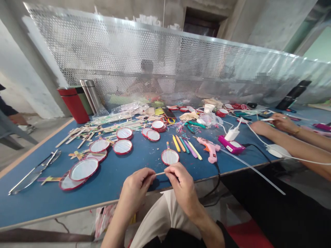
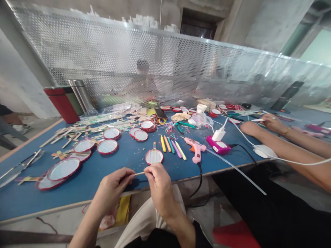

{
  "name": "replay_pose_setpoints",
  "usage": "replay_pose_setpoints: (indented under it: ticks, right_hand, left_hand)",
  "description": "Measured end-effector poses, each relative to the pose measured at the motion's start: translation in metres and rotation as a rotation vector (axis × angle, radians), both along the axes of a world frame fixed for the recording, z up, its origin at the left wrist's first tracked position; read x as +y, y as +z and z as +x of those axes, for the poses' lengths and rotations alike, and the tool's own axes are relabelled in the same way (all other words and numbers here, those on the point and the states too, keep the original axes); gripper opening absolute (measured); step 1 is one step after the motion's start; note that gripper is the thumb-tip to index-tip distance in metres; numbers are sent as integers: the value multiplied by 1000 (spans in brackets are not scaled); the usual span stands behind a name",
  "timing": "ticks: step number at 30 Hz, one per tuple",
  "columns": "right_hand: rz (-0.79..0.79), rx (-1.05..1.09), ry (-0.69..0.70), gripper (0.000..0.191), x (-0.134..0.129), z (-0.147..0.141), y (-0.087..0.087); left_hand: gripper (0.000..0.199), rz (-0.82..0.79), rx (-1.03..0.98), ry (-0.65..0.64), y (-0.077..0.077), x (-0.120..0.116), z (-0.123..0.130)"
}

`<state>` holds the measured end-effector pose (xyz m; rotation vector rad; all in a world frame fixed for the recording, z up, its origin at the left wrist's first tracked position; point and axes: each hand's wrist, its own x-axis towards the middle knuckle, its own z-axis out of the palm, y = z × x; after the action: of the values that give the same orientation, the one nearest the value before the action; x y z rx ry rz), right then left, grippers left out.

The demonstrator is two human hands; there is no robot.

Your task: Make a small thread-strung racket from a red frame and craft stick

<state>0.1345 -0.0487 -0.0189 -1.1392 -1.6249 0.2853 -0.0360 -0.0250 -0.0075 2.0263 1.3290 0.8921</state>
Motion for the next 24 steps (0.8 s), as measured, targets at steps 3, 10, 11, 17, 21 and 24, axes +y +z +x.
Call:
replay_pose_setpoints:
  ticks: [3,10,11,17,21,24]
  right_hand:
    - [-6,-35,1,16,0,-1,-3]
    - [-3,-207,-58,13,1,-3,-14]
    - [4,-216,-63,12,1,-3,-14]
    - [-23,-144,8,11,0,-1,-7]
    - [-34,78,14,10,-3,7,-2]
    - [-62,180,-71,10,-4,17,0]
  left_hand:
    - [18,24,15,-10,-2,1,-1]
    - [22,64,53,-21,-5,1,-1]
    - [22,71,57,-19,-5,1,-1]
    - [22,100,57,15,-6,0,0]
    - [21,106,49,86,-6,1,2]
    - [20,101,47,125,-6,1,3]
